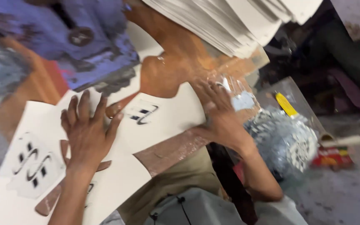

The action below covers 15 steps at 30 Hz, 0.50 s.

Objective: Applying logo stickers to shoe upper components and using a mechanical press to secure them.

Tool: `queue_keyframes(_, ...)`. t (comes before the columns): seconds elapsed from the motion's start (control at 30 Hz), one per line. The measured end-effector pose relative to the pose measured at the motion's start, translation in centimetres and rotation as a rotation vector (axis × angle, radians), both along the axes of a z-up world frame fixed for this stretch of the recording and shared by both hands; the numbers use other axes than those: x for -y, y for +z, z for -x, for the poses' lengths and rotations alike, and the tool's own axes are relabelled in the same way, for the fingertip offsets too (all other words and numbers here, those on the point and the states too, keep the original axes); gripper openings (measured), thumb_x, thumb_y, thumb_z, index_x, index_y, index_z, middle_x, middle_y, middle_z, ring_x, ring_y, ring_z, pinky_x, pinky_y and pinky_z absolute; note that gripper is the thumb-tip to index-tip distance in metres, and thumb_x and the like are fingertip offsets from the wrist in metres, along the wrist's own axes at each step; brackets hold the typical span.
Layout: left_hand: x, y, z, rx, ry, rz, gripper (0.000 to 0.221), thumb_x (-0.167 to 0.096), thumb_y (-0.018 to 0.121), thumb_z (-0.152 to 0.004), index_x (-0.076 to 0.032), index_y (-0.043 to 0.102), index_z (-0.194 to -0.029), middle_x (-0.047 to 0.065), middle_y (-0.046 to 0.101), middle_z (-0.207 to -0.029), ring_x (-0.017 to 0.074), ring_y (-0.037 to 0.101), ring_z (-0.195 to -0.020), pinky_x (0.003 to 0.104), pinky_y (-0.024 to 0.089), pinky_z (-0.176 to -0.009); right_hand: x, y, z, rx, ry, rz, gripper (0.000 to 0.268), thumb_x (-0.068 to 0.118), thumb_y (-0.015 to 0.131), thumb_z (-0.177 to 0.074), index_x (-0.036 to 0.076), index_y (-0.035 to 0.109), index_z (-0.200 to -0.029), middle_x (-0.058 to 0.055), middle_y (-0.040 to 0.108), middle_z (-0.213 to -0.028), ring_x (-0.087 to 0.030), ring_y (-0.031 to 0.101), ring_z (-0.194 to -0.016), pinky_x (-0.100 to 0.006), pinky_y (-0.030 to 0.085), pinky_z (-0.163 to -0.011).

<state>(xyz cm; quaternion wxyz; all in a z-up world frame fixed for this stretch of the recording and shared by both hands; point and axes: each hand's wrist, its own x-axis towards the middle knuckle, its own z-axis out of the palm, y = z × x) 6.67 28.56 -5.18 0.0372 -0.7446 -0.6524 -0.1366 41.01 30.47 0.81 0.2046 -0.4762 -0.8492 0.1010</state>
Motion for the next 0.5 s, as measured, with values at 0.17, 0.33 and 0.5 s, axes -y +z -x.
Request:
queue_keyframes(0.17,0.9,1.2,-0.3,0.131,-0.092,0.077,0.066,-0.055,0.061,-0.097,-0.017,0.058,-0.152,0.02,0.041,-0.161,0.0443,0.034,-0.148,0.063,0.026,-0.118,7.2,-2.2,-10.6,-0.013,-0.182,0.003,0.05,0.022,0.077,-0.082,0.002,0.063,-0.125,-0.017,0.064,-0.133,-0.035,0.059,-0.125,-0.046,0.044,-0.107)
queue_keyframes(0.33,1.1,-0.3,-0.4,0.171,-0.065,0.051,0.071,-0.059,0.059,-0.095,-0.016,0.055,-0.151,0.024,0.039,-0.159,0.0474,0.031,-0.148,0.066,0.023,-0.117,6.7,3.1,-10.2,-0.203,-0.367,-0.199,0.008,-0.005,0.066,-0.1,-0.001,0.071,-0.104,-0.015,0.075,-0.11,-0.026,0.074,-0.094,-0.032,0.056,-0.085)
queue_keyframes(0.5,2.1,-2.9,-0.3,0.185,-0.02,0.032,0.076,-0.063,0.055,-0.099,-0.016,0.044,-0.159,0.024,0.027,-0.167,0.0496,0.017,-0.154,0.067,0.012,-0.122,4.2,1.6,-1.4,-0.779,-0.592,-0.581,0.004,-0.003,0.06,-0.115,-0.002,0.063,-0.114,-0.012,0.066,-0.108,-0.019,0.066,-0.096,-0.032,0.058,-0.08)
